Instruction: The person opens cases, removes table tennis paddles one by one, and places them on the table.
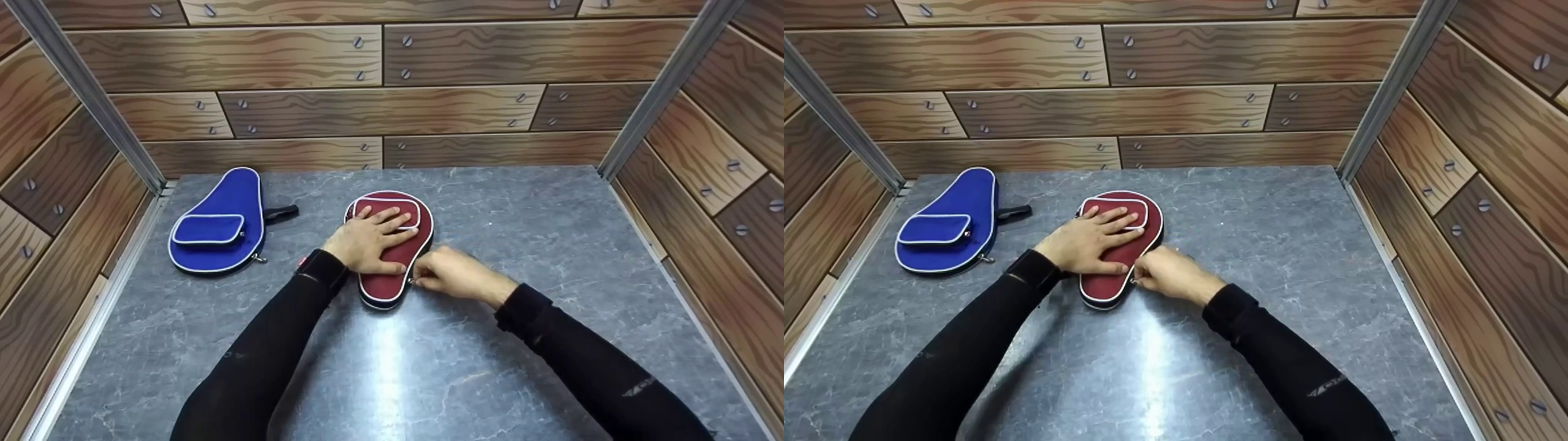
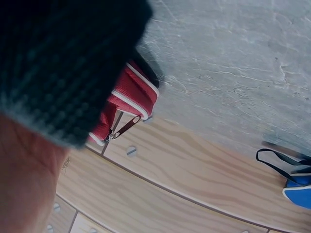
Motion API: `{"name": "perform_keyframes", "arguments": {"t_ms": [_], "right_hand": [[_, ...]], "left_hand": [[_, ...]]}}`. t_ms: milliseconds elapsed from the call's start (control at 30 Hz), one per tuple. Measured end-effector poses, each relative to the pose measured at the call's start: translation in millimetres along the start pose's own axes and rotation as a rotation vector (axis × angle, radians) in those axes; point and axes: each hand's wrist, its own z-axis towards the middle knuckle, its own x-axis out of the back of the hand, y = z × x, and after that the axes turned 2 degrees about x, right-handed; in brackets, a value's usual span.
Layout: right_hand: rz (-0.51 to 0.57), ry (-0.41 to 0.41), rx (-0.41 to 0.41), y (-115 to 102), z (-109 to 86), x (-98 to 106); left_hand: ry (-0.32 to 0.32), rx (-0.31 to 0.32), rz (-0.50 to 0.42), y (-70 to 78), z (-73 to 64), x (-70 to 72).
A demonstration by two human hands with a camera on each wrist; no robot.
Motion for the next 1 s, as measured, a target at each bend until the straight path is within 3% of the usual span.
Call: {"name": "perform_keyframes", "arguments": {"t_ms": [400, 1000], "right_hand": [[-0.004, -0.029, 0.023, -8.8, -4.6, -0.4], [-0.028, -0.016, -0.032, 11.5, -14.7, 10.6]], "left_hand": [[0.024, 0.006, 0.017, -2.9, -0.2, -1.8], [0.04, 0.068, 0.008, -8.4, -10.9, 0.4]]}}
